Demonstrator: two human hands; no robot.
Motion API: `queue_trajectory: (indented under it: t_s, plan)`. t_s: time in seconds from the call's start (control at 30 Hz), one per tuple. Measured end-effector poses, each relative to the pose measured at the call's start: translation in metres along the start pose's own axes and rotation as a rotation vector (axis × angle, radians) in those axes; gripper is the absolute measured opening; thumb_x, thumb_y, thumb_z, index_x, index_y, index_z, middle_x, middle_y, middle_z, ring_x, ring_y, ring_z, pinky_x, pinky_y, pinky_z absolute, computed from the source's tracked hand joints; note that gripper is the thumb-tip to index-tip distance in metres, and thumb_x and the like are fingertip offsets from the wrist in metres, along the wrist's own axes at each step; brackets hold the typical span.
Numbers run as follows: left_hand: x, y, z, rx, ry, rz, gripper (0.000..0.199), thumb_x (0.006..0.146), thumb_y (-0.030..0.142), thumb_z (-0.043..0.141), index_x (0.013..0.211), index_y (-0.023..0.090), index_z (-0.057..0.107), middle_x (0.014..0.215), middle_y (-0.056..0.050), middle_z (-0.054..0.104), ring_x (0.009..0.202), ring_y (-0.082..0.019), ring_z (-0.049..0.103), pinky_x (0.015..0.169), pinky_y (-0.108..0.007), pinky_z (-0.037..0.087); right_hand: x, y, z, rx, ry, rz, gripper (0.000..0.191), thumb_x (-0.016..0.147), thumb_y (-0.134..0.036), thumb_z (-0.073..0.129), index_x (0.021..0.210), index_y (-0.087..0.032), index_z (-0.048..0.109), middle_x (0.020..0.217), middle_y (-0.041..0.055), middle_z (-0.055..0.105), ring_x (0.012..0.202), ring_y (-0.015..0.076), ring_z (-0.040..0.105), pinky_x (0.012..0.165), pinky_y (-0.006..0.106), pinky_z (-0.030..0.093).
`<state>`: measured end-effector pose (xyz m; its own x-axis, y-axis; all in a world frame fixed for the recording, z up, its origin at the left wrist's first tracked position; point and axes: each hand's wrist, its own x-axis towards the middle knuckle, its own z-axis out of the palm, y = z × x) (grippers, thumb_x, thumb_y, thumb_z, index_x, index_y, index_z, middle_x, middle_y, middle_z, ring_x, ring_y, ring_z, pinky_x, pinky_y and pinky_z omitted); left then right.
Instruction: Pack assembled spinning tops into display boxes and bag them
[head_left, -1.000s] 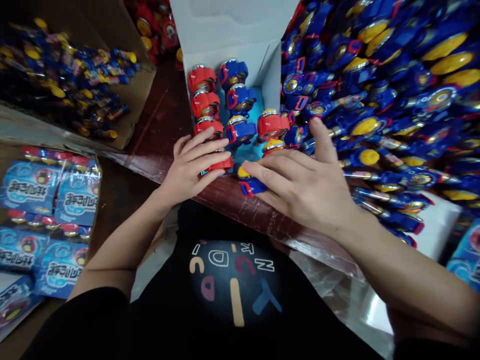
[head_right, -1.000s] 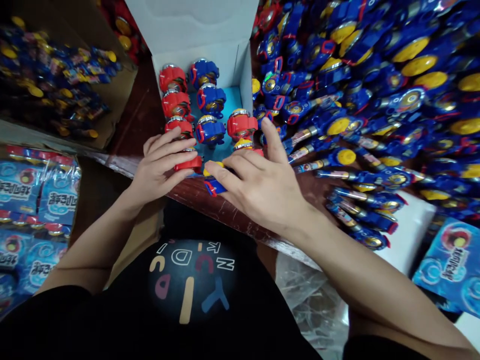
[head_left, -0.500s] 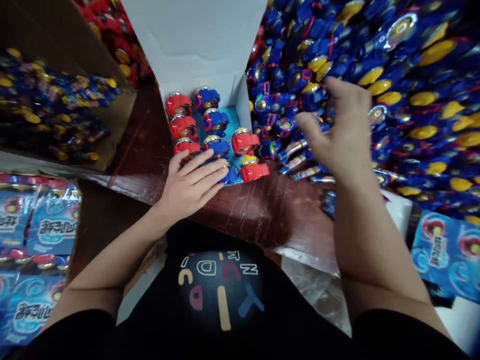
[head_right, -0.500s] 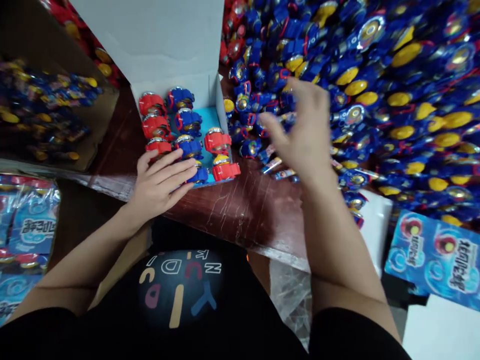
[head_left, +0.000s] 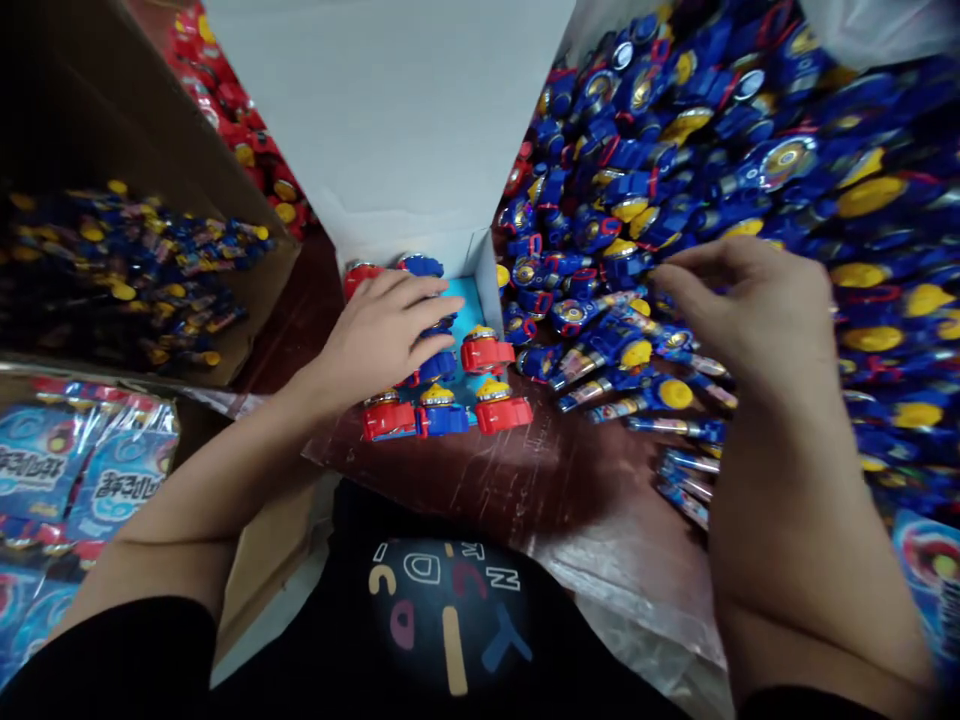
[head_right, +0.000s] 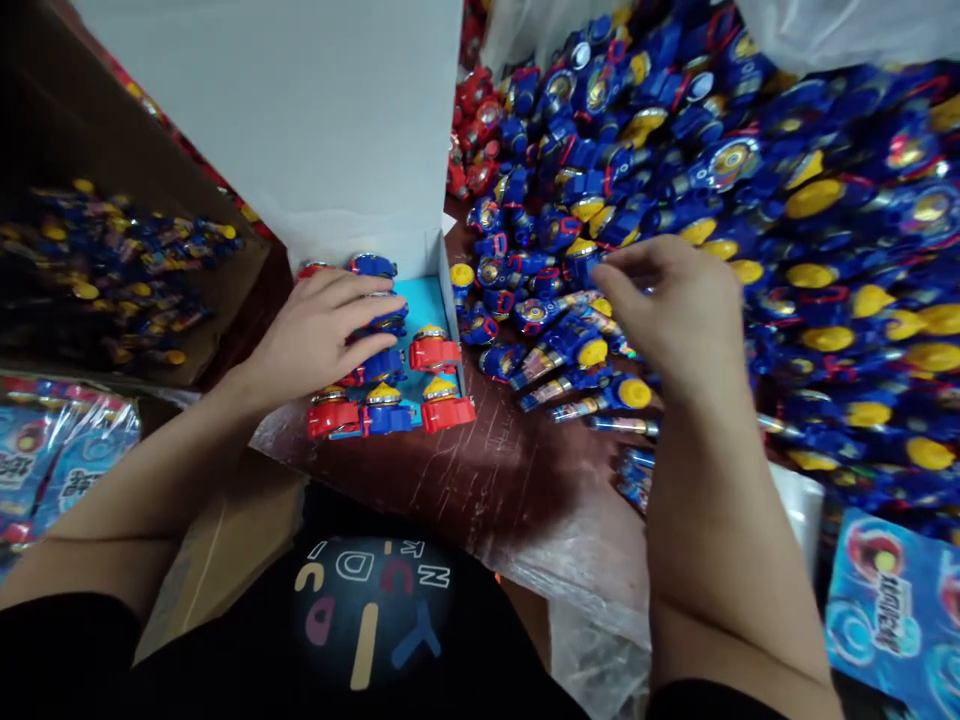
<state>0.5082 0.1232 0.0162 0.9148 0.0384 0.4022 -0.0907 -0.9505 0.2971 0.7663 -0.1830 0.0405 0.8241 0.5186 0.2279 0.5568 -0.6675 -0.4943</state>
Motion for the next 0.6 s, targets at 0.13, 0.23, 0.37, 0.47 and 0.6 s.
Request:
queue_trajectory:
  t_s: [0.13,0.23,0.37,0.47,0.6]
  plan:
    - [0.023,-0.028,0.011,-0.085,-0.176,0.14,0.029,0.111,0.041,0.061,0.128,0.029,0.083,0.127,-0.006,0.084,0.117,-0.029,0.073,0.113,-0.051,0.054,0.006,-0.003,0.013,-0.414,-0.343,0.143,0.069,0.103,-0.072,0.06,0.135,-0.012,0.07,0.135,0.0305,0.074,0.12,0.0467,0.073,0.099,0.061,0.058]
    - [0.024,-0.042,0.012,-0.155,-0.184,0.186,0.031,0.113,0.047,0.059,0.128,0.035,0.084,0.126,0.0,0.085,0.119,-0.027,0.073,0.112,-0.048,0.057,-0.003,0.013,0.038,-0.499,-0.523,0.276,0.083,0.102,-0.08,0.055,0.143,-0.009,0.064,0.134,0.0322,0.073,0.121,0.0481,0.074,0.096,0.056,0.058]
    - [0.015,-0.046,0.005,-0.166,-0.154,0.212,0.031,0.113,0.048,0.059,0.13,0.037,0.083,0.131,0.004,0.084,0.122,-0.027,0.073,0.112,-0.047,0.059,-0.017,0.036,0.04,-0.403,-0.487,0.244,0.075,0.093,-0.07,0.072,0.142,-0.014,0.063,0.128,0.0247,0.075,0.115,0.0427,0.074,0.096,0.054,0.059]
    - [0.016,-0.035,-0.006,-0.189,-0.121,0.115,0.03,0.109,0.05,0.066,0.133,0.038,0.082,0.134,0.0,0.082,0.124,-0.028,0.076,0.115,-0.051,0.059,-0.021,0.032,0.014,-0.121,-0.284,0.105,0.076,0.085,-0.07,0.081,0.14,-0.021,0.062,0.127,0.0195,0.074,0.109,0.0394,0.074,0.093,0.056,0.062]
    - [0.035,0.0,-0.013,-0.345,-0.088,-0.024,0.051,0.108,0.055,0.069,0.152,0.031,0.069,0.142,-0.008,0.079,0.128,-0.03,0.076,0.11,-0.047,0.063,-0.011,-0.019,-0.006,0.296,0.133,-0.378,0.07,0.087,-0.066,0.082,0.143,-0.034,0.055,0.15,0.0124,0.06,0.14,0.0384,0.063,0.117,0.058,0.056]
